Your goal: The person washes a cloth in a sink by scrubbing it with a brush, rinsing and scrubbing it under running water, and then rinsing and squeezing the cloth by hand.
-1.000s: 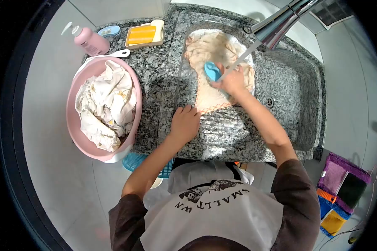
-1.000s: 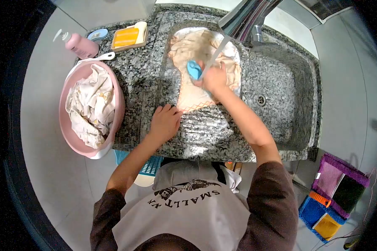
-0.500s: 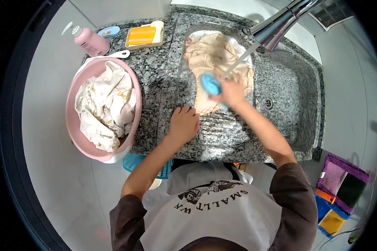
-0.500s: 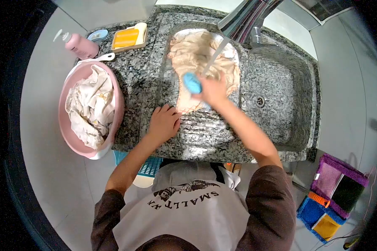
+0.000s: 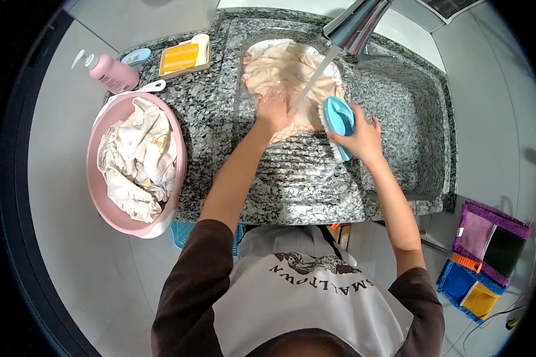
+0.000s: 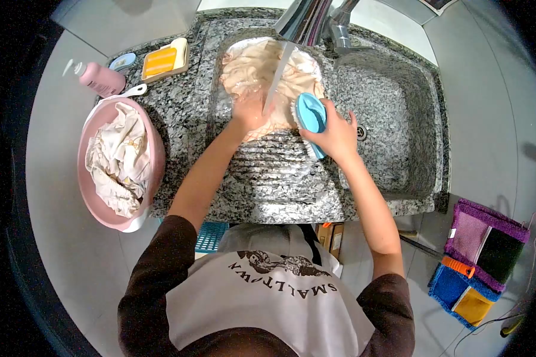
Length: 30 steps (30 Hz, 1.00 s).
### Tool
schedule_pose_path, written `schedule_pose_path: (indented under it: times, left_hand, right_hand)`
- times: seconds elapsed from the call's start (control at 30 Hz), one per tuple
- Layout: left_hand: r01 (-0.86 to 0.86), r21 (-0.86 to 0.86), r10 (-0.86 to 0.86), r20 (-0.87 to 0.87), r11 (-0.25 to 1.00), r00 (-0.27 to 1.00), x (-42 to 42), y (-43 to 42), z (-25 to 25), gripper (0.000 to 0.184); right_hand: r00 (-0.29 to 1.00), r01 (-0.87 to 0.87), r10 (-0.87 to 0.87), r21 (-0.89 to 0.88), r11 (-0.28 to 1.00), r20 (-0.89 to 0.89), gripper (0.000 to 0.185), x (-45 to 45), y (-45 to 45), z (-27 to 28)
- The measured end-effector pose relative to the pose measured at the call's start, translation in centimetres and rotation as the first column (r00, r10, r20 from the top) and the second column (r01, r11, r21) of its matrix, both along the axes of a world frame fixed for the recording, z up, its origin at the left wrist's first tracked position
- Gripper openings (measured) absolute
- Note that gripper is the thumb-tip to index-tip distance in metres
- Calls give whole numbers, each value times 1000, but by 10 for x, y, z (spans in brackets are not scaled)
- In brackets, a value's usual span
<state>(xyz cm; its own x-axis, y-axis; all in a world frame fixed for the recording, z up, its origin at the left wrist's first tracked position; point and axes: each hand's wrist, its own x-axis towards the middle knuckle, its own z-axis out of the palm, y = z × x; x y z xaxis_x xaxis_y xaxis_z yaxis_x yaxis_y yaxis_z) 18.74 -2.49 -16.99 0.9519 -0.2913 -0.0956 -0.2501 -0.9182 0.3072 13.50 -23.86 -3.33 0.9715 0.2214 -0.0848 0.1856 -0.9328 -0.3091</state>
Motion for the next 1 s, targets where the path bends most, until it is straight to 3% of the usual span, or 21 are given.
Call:
schedule_pose_path:
  times: [0.03,0.07,0.17,0.23,0.27,0.33,0.37,0.43,0.47,0.57,0.63,0.67,0.73,0.9,1.0]
  left_hand:
    - [-57,96,44,130,994,991,2,0,-2,55]
    - [-54,96,41,133,994,990,3,-3,-5,55]
    - [-143,33,143,5,989,990,-18,-14,12,58]
    - [-22,96,-5,269,995,963,-35,-11,8,58]
    - [-20,95,-6,268,995,963,-29,-9,8,58]
    - [-205,-116,218,107,972,970,-10,-5,13,48]
    - [-208,-119,221,108,971,969,-8,-7,8,48]
    - [-161,-98,183,289,982,940,-9,-11,-3,42]
    - [-162,-98,184,285,982,941,-11,-4,-9,42]
    - [-142,-229,179,146,963,973,-35,25,36,35]
    - [-37,211,85,-226,977,970,-69,31,85,30]
    - [-40,213,89,-227,976,970,-88,32,79,30]
    - [-14,101,-12,256,995,967,-115,35,59,27]
    - [-1,188,-59,313,982,948,-111,34,54,22]
    - [56,225,-106,217,973,970,-107,36,54,18]
  right_hand:
    - [1000,2,-2,2,1000,2,73,-1,1,1]
    - [1000,-9,8,17,1000,24,73,-2,2,1]
    - [999,-14,12,42,999,38,73,-2,7,-2]
    - [999,-16,14,86,996,30,78,0,13,-4]
    - [999,-8,5,80,997,38,77,1,16,-4]
    - [1000,-19,18,53,998,26,75,-1,21,-5]
    - [999,-32,31,28,999,16,73,0,23,-6]
    - [995,-69,65,45,997,77,73,1,25,-13]
    - [995,-84,84,10,996,49,73,2,27,-15]
    - [991,-132,132,-45,990,-6,74,5,47,-13]
    - [980,-182,176,-73,981,-91,73,4,73,-15]
    - [973,-222,219,-40,974,-71,68,6,85,-26]
    - [965,-257,248,-116,960,-85,67,8,107,-38]
    - [962,-273,266,-228,935,-63,67,46,95,-50]
    - [971,-189,217,-240,952,96,71,52,96,-55]
